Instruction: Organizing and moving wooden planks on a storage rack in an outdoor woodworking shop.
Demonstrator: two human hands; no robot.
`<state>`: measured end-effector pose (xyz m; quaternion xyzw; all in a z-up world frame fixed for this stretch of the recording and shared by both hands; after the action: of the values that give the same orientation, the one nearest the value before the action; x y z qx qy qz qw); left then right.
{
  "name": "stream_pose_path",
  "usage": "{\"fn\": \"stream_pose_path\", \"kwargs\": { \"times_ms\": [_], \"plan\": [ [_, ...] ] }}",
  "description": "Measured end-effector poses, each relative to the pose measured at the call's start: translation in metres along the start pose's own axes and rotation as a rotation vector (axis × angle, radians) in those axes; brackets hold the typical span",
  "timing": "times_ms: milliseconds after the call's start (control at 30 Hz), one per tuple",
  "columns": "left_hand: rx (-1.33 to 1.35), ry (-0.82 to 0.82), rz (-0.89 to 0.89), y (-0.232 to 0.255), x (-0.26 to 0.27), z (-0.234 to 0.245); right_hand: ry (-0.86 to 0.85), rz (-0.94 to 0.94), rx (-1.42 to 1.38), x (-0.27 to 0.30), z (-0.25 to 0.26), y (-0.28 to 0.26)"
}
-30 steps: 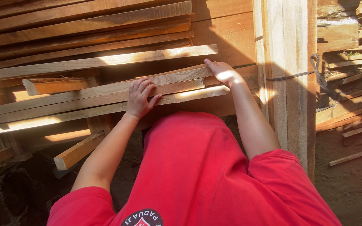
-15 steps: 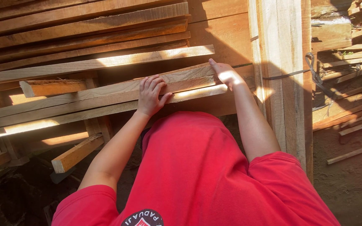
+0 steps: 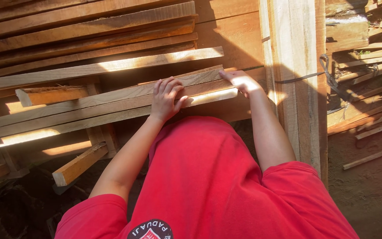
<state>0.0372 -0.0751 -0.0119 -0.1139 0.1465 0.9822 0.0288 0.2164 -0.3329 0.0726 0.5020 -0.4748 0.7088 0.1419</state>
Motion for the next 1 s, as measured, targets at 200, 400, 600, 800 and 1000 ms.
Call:
{"fn": "stream_pose_path", "kwargs": {
  "times_ms": [200, 400, 600, 800, 1000],
  "plan": [
    [-0.085, -0.057, 0.133, -0.023, 0.014, 0.013, -0.136, 0.018, 0.128, -0.076, 0.009, 0.054],
    [-0.127, -0.13, 0.117, -0.024, 0.013, 0.008, -0.051, -0.005, 0.353, -0.032, 0.011, 0.022],
    [-0.1, -0.128, 0.095, -0.025, 0.01, 0.011, 0.012, 0.031, 0.299, -0.079, 0.019, 0.056],
    [-0.113, -0.157, 0.096, -0.021, 0.006, 0.019, -0.014, -0.002, 0.165, -0.049, 0.014, 0.043],
    [-0.093, -0.162, 0.081, -0.022, -0.003, 0.029, -0.074, -0.001, 0.16, -0.017, -0.01, 0.007]
  ]
}}
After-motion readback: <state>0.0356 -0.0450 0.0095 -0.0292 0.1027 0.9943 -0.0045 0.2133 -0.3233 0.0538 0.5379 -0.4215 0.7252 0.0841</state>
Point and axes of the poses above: each hand's wrist, its own x-axis away from the middle knuckle, its own z-axis out of the back of the hand, y = z × x, the point moved 1 cm from there along -x, towards the middle knuckle, and after that the axes turned 7 degrees about -x, right-handed, at the moved point
